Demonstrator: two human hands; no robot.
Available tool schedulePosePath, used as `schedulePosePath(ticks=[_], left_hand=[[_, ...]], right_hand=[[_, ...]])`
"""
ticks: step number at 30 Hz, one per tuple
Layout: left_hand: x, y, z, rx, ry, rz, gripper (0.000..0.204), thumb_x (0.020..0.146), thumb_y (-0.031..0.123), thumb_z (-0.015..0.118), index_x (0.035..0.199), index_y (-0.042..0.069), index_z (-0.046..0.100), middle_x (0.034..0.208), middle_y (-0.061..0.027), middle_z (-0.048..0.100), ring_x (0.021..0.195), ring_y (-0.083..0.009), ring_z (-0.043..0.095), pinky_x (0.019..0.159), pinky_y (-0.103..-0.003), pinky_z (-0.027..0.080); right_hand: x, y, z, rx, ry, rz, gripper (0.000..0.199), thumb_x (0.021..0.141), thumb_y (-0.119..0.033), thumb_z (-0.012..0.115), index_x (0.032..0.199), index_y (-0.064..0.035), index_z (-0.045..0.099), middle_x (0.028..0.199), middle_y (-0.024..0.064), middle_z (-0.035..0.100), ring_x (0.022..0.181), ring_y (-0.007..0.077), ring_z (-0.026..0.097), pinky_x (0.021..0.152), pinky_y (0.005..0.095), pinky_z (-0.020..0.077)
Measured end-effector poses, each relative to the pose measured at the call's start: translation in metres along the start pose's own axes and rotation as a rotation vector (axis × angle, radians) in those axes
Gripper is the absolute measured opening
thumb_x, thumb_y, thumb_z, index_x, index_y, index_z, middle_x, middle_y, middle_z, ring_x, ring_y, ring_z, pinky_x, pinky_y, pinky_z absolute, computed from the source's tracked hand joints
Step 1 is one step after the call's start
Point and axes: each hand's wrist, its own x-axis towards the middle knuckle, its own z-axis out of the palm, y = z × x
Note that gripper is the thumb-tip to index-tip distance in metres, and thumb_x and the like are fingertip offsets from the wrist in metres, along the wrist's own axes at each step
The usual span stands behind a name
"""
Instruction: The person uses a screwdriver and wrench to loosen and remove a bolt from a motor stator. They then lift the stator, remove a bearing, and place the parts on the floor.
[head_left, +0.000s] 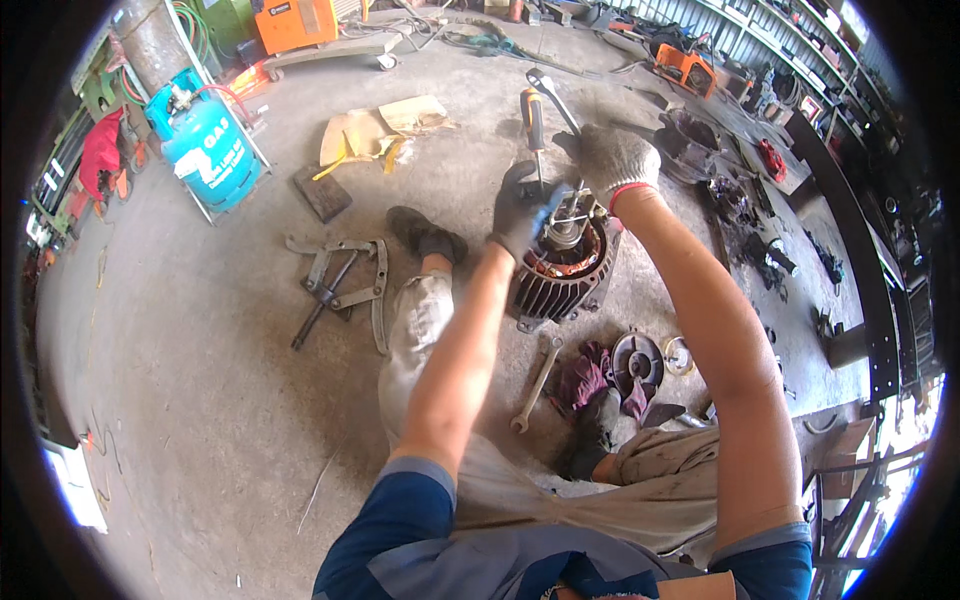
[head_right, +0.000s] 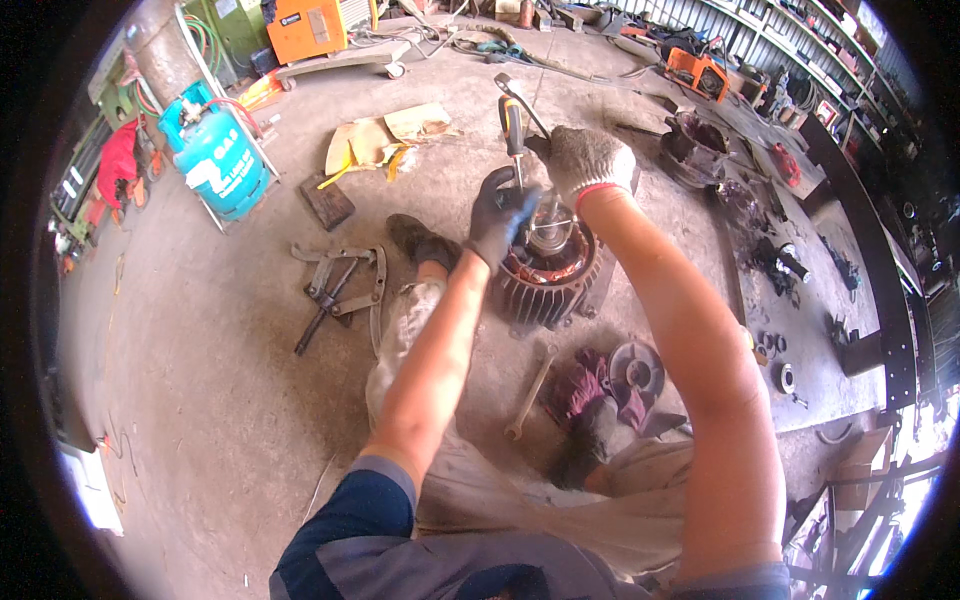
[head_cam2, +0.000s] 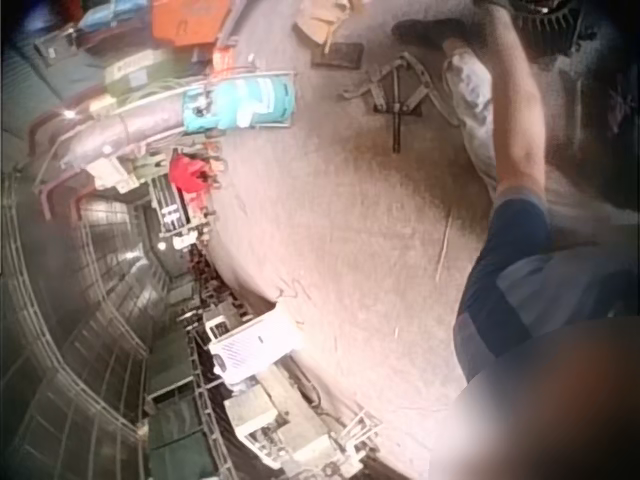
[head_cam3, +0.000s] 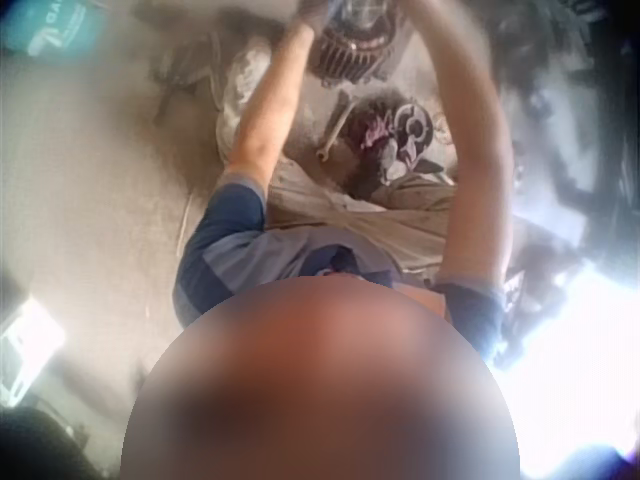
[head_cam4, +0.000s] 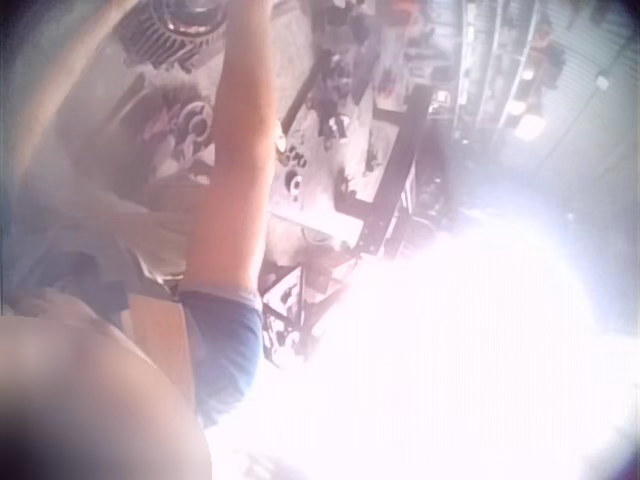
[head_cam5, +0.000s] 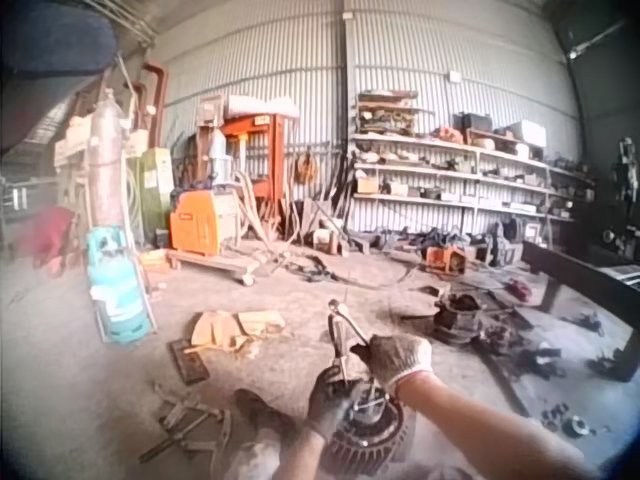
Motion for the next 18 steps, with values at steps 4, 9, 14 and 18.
schedulePosePath(ticks=[4,9,14,18], left_hand=[[0.043,-0.008,-0.020,0.143,-0.179,-0.060,0.029,0.098,0.031,0.067,0.108,0.003,0.069,0.086,-0.0020,0.065,0.076,-0.0098,0.057,0.069,-0.029,0.048],[0.062,-0.013,-0.013,0.294,-0.171,-0.154,0.020,0.100,0.018,0.064,0.112,0.003,0.072,0.092,-0.0058,0.071,0.084,-0.0094,0.064,0.075,-0.028,0.053],[0.044,-0.009,0.001,0.405,-0.004,0.093,0.021,0.099,0.020,0.064,0.106,0.002,0.072,0.081,-0.0090,0.070,0.071,-0.0136,0.062,0.067,-0.032,0.050],[0.046,0.001,0.002,0.456,0.017,0.018,0.029,0.099,0.028,0.059,0.098,0.001,0.070,0.078,-0.0123,0.070,0.067,-0.0188,0.063,0.063,-0.036,0.049]], right_hand=[[0.002,0.002,0.005,0.059,0.028,0.026,0.058,0.099,-0.058,0.043,0.082,-0.0148,0.078,0.084,0.0115,0.075,0.087,0.0329,0.073,0.079,0.0448,0.0540],[0.004,0.001,0.009,0.068,0.050,0.005,0.057,0.099,-0.058,0.042,0.091,-0.0130,0.077,0.085,0.0118,0.075,0.087,0.0332,0.073,0.078,0.0455,0.0541],[0.004,0.004,0.012,0.046,0.063,-0.002,0.060,0.100,-0.059,0.041,0.100,-0.0101,0.075,0.090,0.0153,0.074,0.088,0.0352,0.073,0.076,0.0476,0.0545],[0.002,0.006,0.010,0.051,0.074,-0.033,0.060,0.100,-0.061,0.041,0.102,-0.0105,0.074,0.091,0.0166,0.074,0.087,0.0360,0.072,0.077,0.0473,0.0548]])
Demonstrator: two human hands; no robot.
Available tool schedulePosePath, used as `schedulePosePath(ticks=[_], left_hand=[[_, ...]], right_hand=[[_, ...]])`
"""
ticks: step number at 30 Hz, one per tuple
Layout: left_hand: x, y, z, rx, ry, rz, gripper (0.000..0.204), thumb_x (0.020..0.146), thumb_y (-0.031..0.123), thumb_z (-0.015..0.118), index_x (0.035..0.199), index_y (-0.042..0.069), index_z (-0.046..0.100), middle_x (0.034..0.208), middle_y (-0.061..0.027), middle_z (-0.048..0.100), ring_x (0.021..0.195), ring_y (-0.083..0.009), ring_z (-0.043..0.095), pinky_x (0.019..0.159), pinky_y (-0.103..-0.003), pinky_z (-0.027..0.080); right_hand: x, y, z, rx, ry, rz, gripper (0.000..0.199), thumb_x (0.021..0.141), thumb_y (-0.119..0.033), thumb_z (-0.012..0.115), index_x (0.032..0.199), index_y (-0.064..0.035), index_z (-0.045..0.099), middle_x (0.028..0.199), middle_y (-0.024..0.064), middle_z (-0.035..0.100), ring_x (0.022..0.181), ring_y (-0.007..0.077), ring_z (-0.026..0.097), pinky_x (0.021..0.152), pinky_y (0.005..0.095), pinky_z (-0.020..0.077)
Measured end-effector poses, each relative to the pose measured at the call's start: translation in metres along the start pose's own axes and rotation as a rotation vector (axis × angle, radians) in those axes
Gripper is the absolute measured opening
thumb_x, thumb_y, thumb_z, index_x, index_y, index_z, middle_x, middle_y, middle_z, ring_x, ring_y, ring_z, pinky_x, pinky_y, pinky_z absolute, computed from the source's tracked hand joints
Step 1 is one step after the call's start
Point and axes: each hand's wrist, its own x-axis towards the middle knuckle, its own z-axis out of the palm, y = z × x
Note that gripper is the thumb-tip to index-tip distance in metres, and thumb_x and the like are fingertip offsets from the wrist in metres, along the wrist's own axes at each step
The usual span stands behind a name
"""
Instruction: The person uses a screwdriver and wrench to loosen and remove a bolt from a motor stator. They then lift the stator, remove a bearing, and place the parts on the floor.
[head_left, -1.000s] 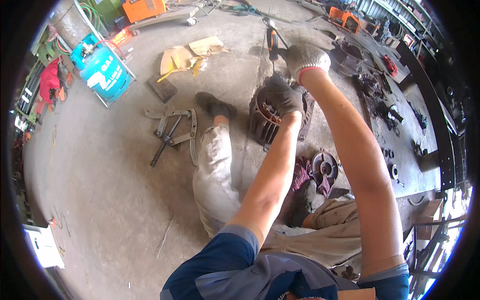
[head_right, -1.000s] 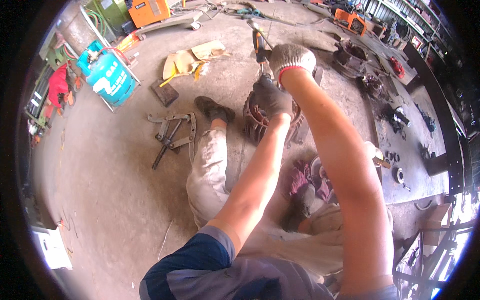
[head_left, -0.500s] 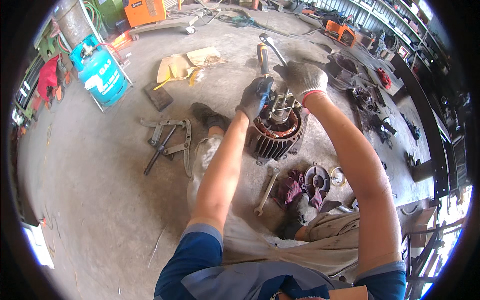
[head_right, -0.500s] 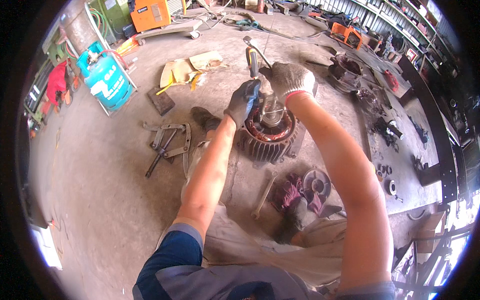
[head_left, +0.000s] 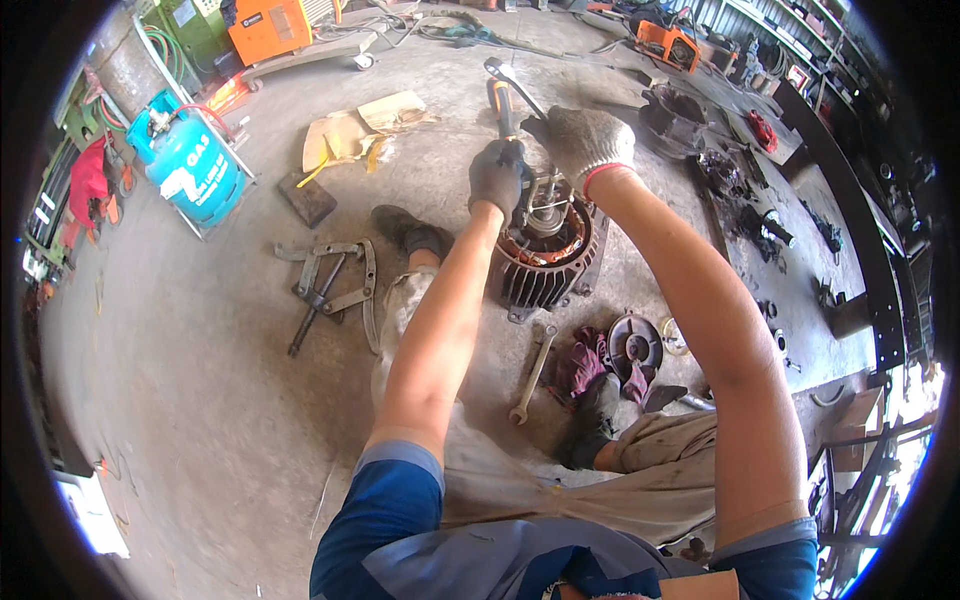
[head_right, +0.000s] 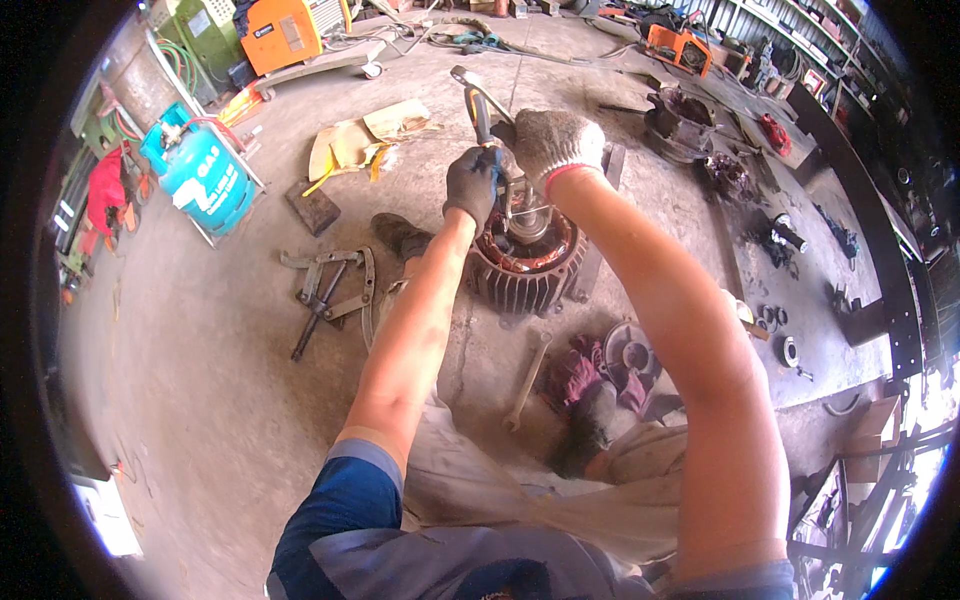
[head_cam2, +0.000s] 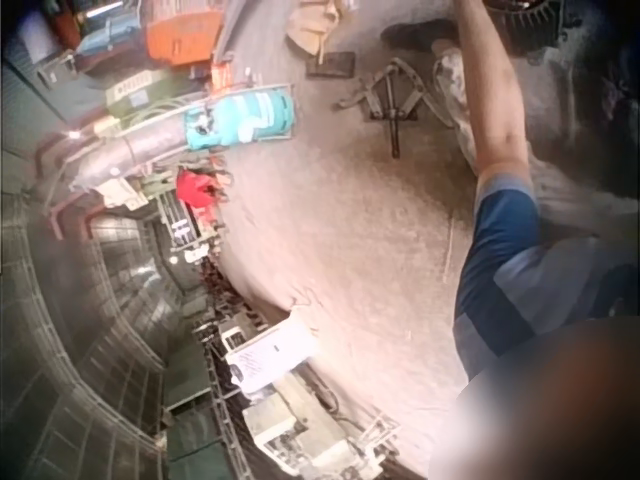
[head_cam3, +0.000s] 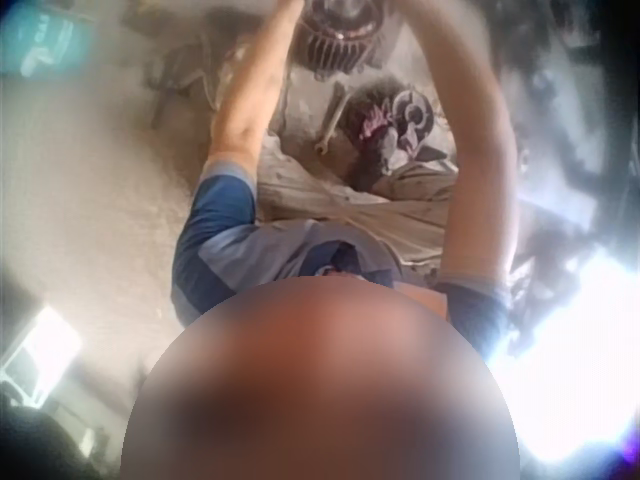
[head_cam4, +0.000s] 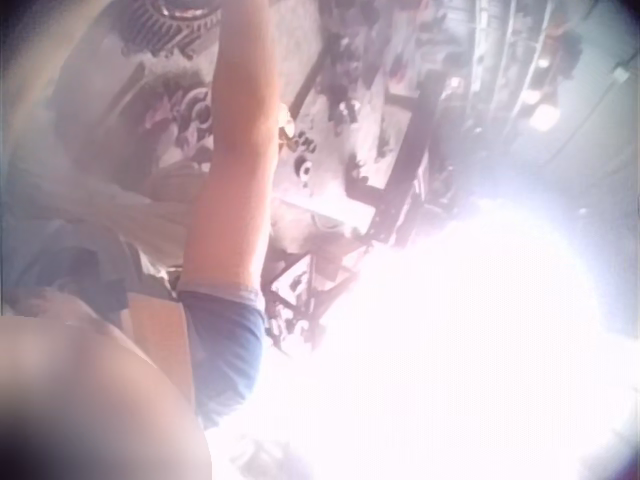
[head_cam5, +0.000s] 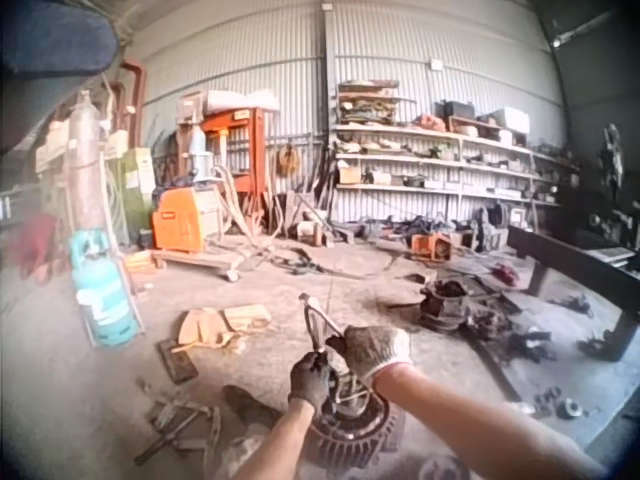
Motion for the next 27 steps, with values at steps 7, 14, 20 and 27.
schedulePosePath(ticks=[7,14,20,27], left_hand=[[0.011,0.001,-0.005,-0.101,-0.106,-0.142,0.025,0.095,0.024,0.059,0.102,0.002,0.070,0.083,-0.0079,0.068,0.073,-0.0164,0.061,0.068,-0.033,0.050],[-0.040,0.009,-0.016,-0.531,-0.057,-0.394,0.022,0.099,0.022,0.061,0.110,0.005,0.070,0.083,-0.0035,0.066,0.066,-0.0117,0.063,0.055,-0.027,0.053],[-0.053,0.015,-0.002,-0.428,0.065,-0.219,0.024,0.096,0.024,0.062,0.099,0.002,0.073,0.076,0.0000,0.060,0.067,-0.0095,0.055,0.060,-0.028,0.045],[-0.052,0.008,0.001,-0.276,0.134,-0.283,0.024,0.095,0.020,0.062,0.095,-0.002,0.071,0.072,-0.0018,0.061,0.065,-0.0093,0.052,0.059,-0.030,0.043]], right_hand=[[-0.005,0.008,-0.010,0.031,-0.034,-0.098,0.058,0.099,-0.062,0.042,0.111,-0.0122,0.069,0.097,0.0154,0.074,0.093,0.0342,0.071,0.081,0.0460,0.0539],[-0.002,0.019,-0.007,0.026,-0.053,-0.220,0.050,0.101,-0.056,0.045,0.122,-0.0136,0.062,0.101,0.0147,0.072,0.095,0.0338,0.070,0.082,0.0468,0.0526],[0.000,0.012,-0.014,0.050,-0.107,-0.152,0.060,0.100,-0.061,0.042,0.113,-0.0092,0.069,0.099,0.0172,0.073,0.097,0.0342,0.070,0.085,0.0455,0.0527],[0.016,-0.018,-0.008,0.188,-0.169,0.156,0.056,0.099,-0.059,0.048,0.112,-0.0131,0.076,0.113,0.0140,0.074,0.104,0.0299,0.072,0.084,0.0422,0.0552]])
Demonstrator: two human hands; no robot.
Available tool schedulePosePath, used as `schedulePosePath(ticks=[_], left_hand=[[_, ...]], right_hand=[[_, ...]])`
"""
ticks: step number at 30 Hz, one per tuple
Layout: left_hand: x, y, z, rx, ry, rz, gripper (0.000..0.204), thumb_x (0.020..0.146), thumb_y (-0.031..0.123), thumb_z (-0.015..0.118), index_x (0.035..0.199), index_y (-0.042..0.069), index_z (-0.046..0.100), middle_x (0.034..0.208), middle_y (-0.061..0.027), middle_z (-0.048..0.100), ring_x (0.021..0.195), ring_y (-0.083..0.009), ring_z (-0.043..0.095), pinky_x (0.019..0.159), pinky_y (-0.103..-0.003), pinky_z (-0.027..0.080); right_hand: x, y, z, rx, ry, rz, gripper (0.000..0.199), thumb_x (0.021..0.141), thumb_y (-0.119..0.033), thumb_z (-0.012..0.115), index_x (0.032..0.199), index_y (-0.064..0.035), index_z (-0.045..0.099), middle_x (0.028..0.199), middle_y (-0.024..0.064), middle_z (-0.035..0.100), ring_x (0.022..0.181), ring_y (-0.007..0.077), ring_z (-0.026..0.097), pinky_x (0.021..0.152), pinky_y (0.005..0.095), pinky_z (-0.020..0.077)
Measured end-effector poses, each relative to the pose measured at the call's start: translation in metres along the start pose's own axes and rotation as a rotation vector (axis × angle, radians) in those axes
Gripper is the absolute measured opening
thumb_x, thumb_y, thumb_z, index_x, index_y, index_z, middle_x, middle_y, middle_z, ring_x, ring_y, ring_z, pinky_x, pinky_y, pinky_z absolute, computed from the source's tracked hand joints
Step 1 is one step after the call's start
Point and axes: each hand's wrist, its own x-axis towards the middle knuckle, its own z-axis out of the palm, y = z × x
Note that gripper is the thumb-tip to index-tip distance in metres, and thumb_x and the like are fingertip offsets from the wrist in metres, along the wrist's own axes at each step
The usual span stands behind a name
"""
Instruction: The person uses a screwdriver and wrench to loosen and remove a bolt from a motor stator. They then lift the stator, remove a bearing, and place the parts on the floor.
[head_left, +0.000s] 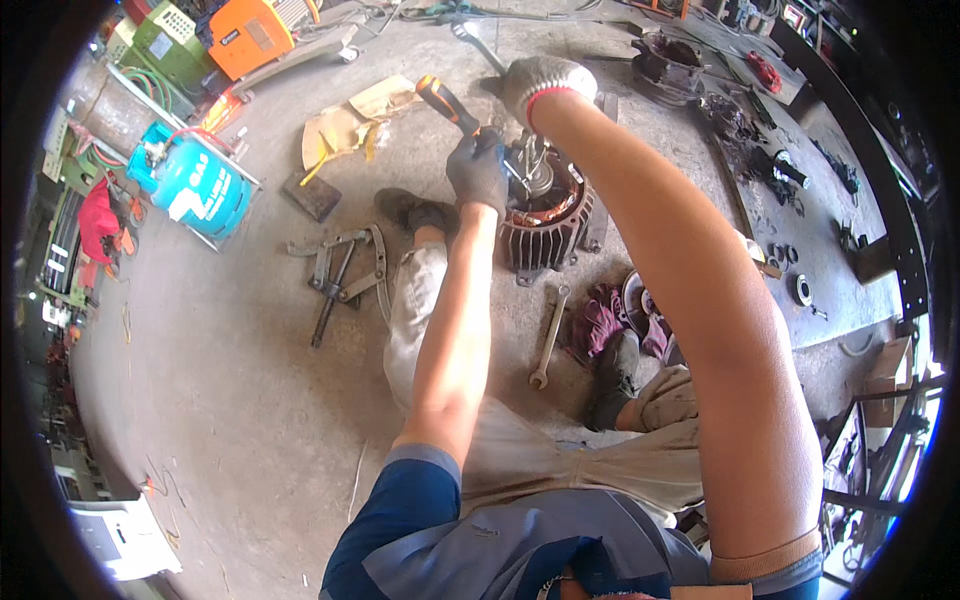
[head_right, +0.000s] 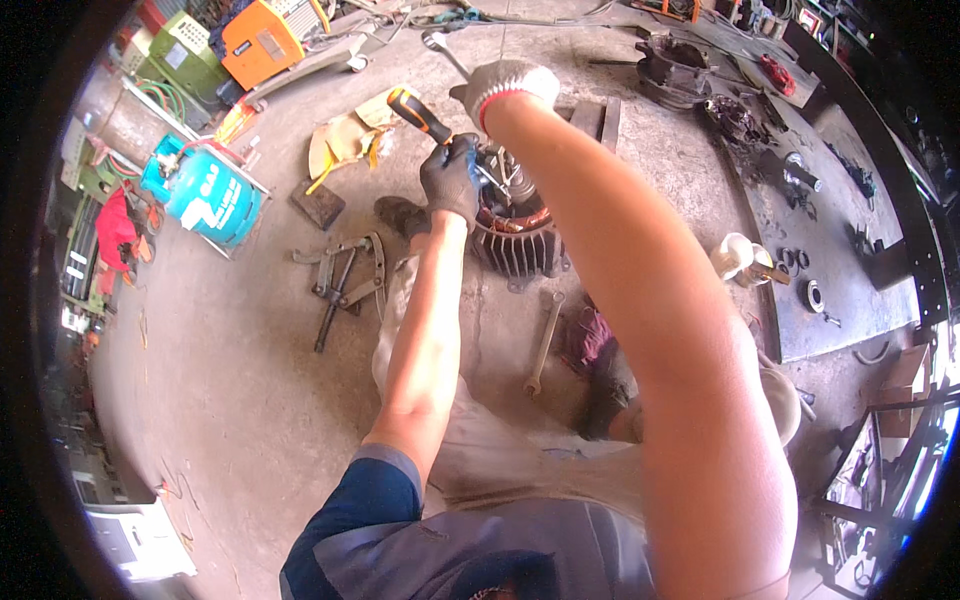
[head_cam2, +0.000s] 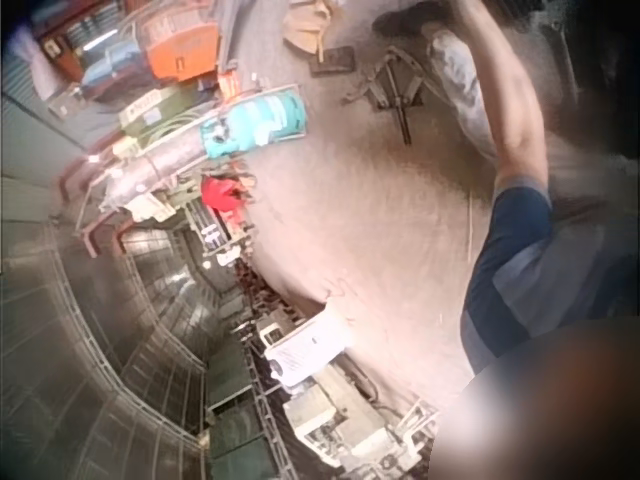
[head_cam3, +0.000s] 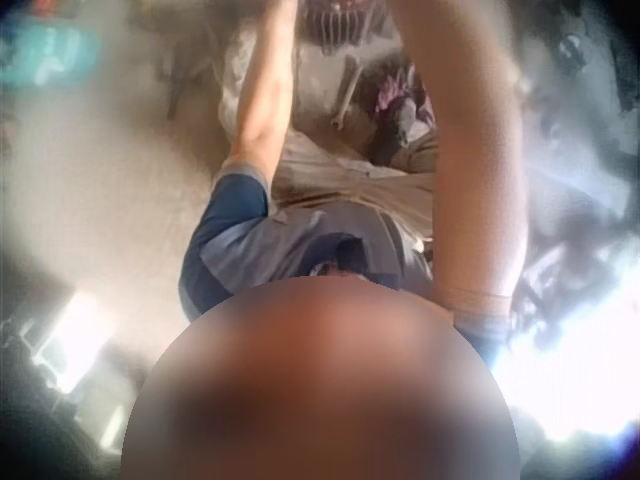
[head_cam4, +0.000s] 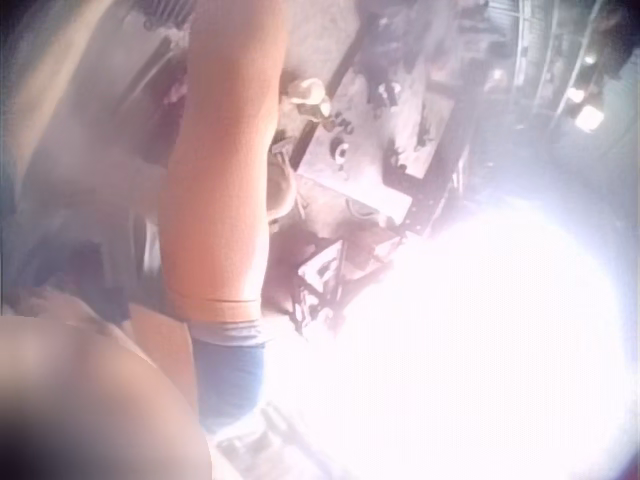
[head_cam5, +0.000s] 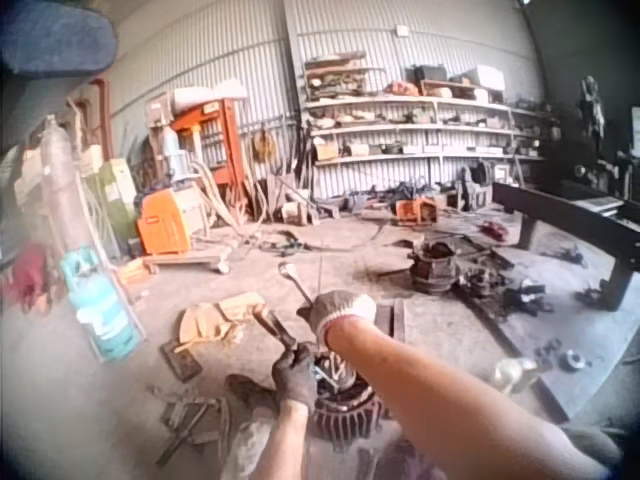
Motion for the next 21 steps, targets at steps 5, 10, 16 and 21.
schedulePosePath(ticks=[5,10,16,21], left_hand=[[0.008,0.033,-0.013,-0.088,-0.214,-0.020,0.037,0.092,0.031,0.074,0.114,0.003,0.065,0.096,-0.0060,0.065,0.075,-0.0119,0.063,0.068,-0.028,0.054],[0.043,0.077,-0.020,-0.246,-0.370,0.137,0.041,0.098,0.042,0.063,0.101,0.002,0.068,0.083,-0.0056,0.066,0.070,-0.0138,0.065,0.064,-0.028,0.053],[0.033,0.102,-0.020,-0.342,-0.537,0.043,0.044,0.099,0.046,0.047,0.086,0.006,0.060,0.067,-0.0064,0.057,0.059,-0.0215,0.057,0.060,-0.035,0.048],[-0.029,0.086,-0.006,-0.562,-0.193,0.144,0.036,0.100,0.037,0.045,0.074,0.011,0.047,0.067,-0.0059,0.048,0.063,-0.0237,0.053,0.061,-0.036,0.046]], right_hand=[[-0.009,0.021,-0.005,-0.075,0.046,-0.153,0.064,0.096,-0.066,0.046,0.110,-0.0120,0.076,0.110,0.0151,0.074,0.104,0.0321,0.071,0.087,0.0446,0.0543],[-0.015,0.026,-0.013,-0.142,0.016,-0.265,0.063,0.098,-0.064,0.041,0.113,-0.0120,0.073,0.103,0.0164,0.073,0.099,0.0348,0.070,0.085,0.0464,0.0539],[-0.014,0.035,-0.013,-0.212,0.034,-0.391,0.052,0.102,-0.055,0.043,0.119,-0.0125,0.066,0.099,0.0180,0.072,0.093,0.0354,0.070,0.082,0.0468,0.0526],[-0.010,0.036,-0.016,-0.110,-0.067,-0.346,0.056,0.098,-0.060,0.048,0.119,-0.0121,0.066,0.093,0.0174,0.072,0.090,0.0336,0.070,0.080,0.0450,0.0532]])
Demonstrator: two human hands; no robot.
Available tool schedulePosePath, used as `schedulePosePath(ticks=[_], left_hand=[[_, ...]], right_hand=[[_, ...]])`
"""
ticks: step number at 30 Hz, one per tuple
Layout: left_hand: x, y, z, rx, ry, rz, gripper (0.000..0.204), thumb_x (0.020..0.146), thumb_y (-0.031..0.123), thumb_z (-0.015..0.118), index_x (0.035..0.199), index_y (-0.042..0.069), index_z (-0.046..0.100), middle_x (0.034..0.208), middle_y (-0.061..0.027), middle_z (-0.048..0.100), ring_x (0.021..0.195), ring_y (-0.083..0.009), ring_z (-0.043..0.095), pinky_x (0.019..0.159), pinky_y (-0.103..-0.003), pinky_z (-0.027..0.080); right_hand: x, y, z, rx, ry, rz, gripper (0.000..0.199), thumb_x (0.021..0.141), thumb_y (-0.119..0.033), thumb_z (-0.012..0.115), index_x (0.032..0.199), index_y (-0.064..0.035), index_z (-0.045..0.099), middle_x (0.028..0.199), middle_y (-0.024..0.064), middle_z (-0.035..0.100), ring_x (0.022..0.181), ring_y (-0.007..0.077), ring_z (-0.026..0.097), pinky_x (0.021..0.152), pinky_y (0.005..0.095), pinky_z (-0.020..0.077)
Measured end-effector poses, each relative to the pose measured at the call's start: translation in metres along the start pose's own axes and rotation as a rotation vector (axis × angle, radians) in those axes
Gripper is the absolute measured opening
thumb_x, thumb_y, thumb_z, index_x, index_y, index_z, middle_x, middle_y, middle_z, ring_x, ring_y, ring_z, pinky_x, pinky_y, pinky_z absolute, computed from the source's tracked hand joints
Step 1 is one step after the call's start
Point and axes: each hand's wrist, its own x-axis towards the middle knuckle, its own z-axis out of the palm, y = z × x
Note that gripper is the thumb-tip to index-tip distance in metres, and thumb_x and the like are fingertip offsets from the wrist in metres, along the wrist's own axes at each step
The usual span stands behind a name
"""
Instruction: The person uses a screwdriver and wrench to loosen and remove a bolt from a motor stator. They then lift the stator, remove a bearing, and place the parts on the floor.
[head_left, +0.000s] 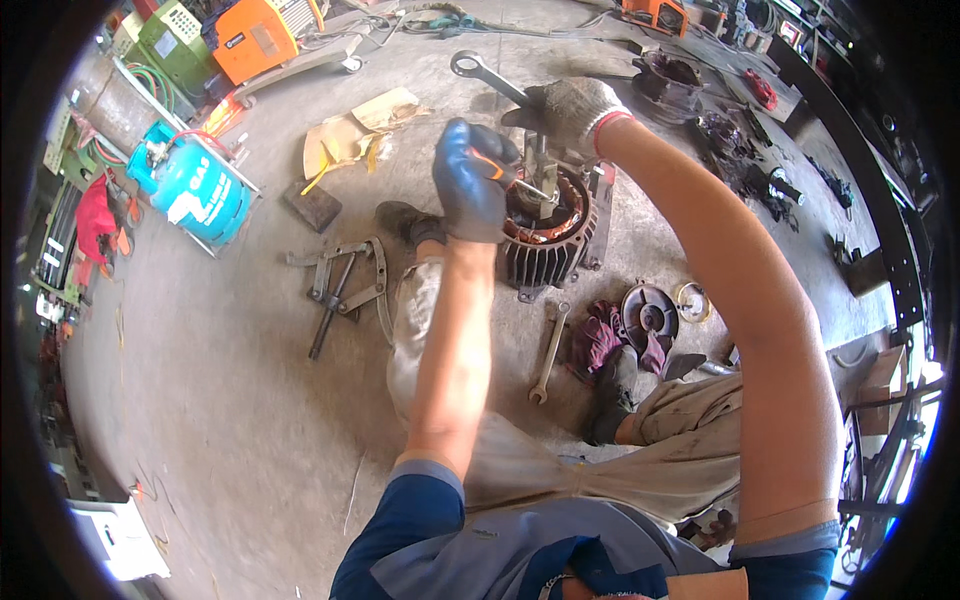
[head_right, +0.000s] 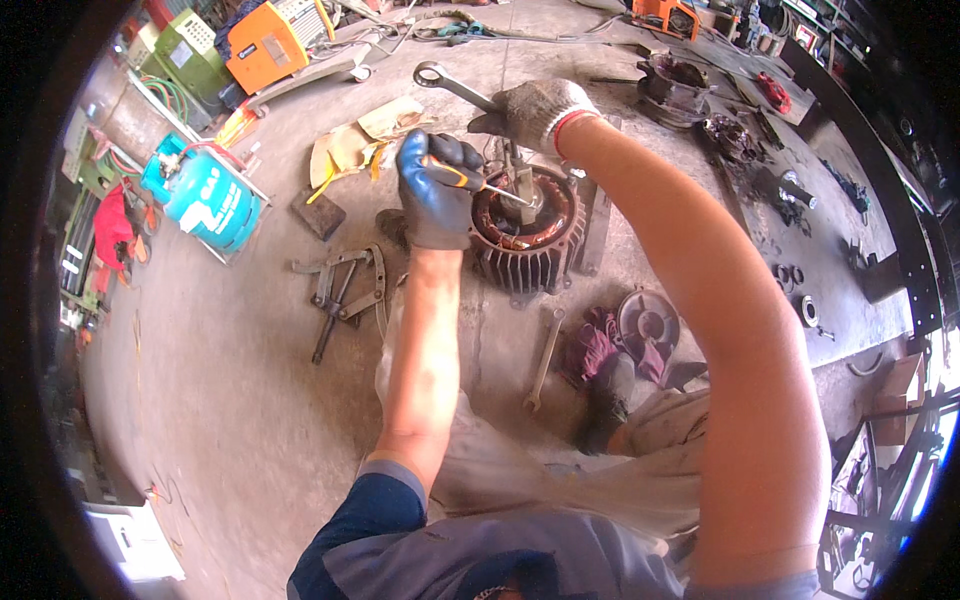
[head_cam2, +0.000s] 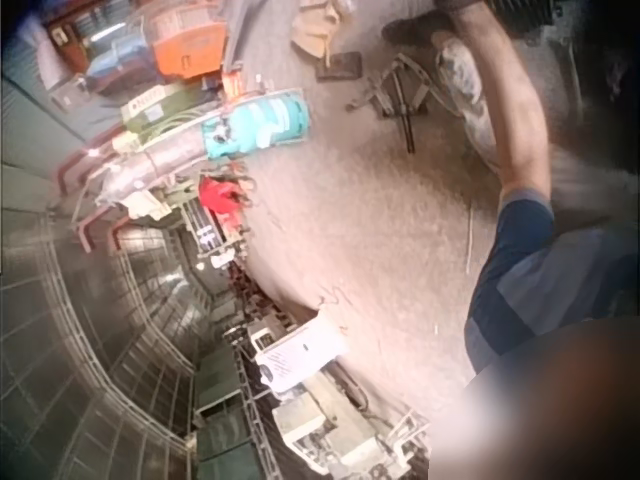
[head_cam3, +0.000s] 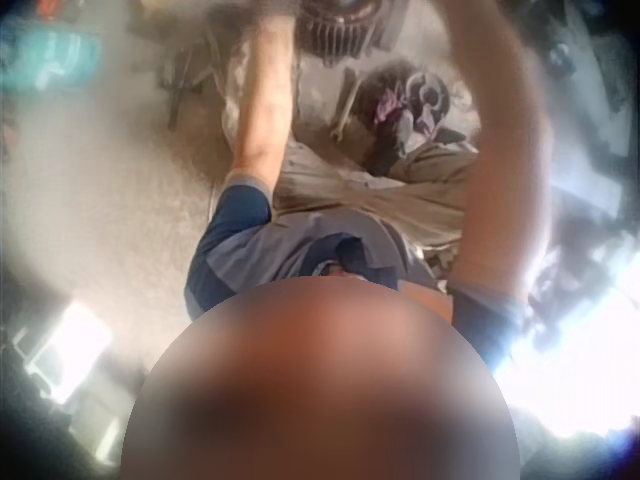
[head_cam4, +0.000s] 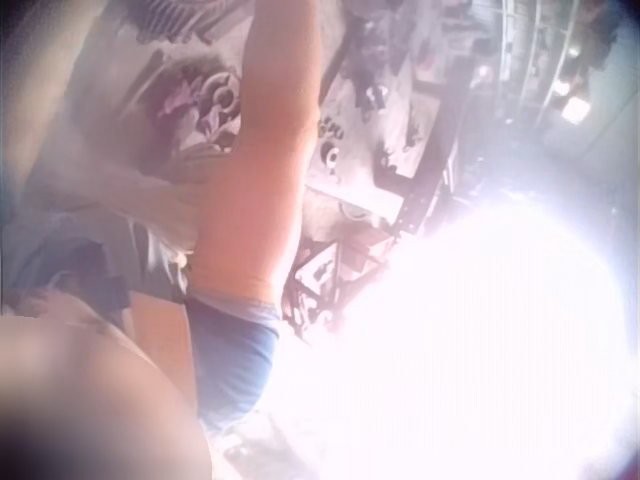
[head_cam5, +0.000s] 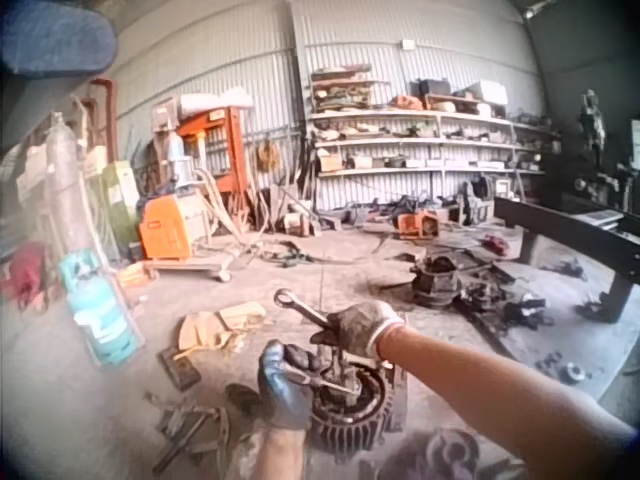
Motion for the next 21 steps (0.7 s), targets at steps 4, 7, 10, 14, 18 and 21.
schedulePosePath(ticks=[4,7,10,14,18,21], left_hand=[[-0.031,-0.019,0.009,0.304,0.067,0.287,0.023,0.089,0.026,0.045,0.079,0.006,0.052,0.078,-0.0074,0.058,0.064,-0.0183,0.058,0.059,-0.030,0.046],[-0.059,-0.044,0.022,0.641,0.209,0.392,0.032,0.094,0.032,0.051,0.092,0.001,0.056,0.090,-0.0151,0.059,0.085,-0.0288,0.059,0.076,-0.042,0.047],[-0.089,-0.083,0.055,0.843,0.116,0.620,0.021,0.097,0.021,0.050,0.097,0.002,0.057,0.099,-0.0168,0.059,0.099,-0.0360,0.055,0.090,-0.049,0.044],[-0.095,-0.109,0.076,0.632,-0.011,0.762,0.011,0.095,0.013,0.052,0.098,0.006,0.060,0.102,-0.0156,0.059,0.105,-0.0359,0.055,0.098,-0.050,0.040],[-0.098,-0.107,0.076,0.731,-0.041,0.828,0.015,0.091,0.017,0.063,0.104,0.010,0.060,0.105,-0.0136,0.058,0.107,-0.0357,0.055,0.098,-0.050,0.041],[-0.100,-0.104,0.078,0.665,-0.039,0.898,0.022,0.088,0.018,0.068,0.107,0.010,0.059,0.106,-0.0124,0.057,0.107,-0.0348,0.056,0.099,-0.050,0.042]], right_hand=[[0.005,-0.002,0.003,-0.056,-0.004,0.070,0.071,0.093,-0.075,0.042,0.120,-0.0171,0.073,0.110,0.0152,0.073,0.105,0.0337,0.069,0.090,0.0452,0.0533],[0.012,-0.003,0.006,0.028,-0.064,0.196,0.080,0.092,-0.077,0.042,0.116,-0.0078,0.073,0.110,0.0175,0.073,0.105,0.0353,0.069,0.091,0.0439,0.0529],[0.021,-0.002,0.002,0.095,-0.151,0.270,0.086,0.091,-0.079,0.041,0.115,-0.0029,0.072,0.110,0.0202,0.072,0.106,0.0377,0.068,0.092,0.0451,0.0514],[0.026,0.001,-0.002,-0.060,-0.156,0.125,0.087,0.094,-0.077,0.036,0.112,-0.0003,0.072,0.105,0.0253,0.071,0.105,0.0384,0.068,0.091,0.0471,0.0509],[0.024,0.004,-0.002,-0.088,-0.171,0.144,0.084,0.096,-0.074,0.035,0.109,0.0002,0.073,0.099,0.0252,0.072,0.099,0.0388,0.070,0.088,0.0472,0.0516],[0.020,0.006,0.000,-0.117,-0.110,0.077,0.081,0.097,-0.073,0.037,0.101,-0.0006,0.073,0.091,0.0236,0.072,0.088,0.0390,0.070,0.083,0.0475,0.0519]])
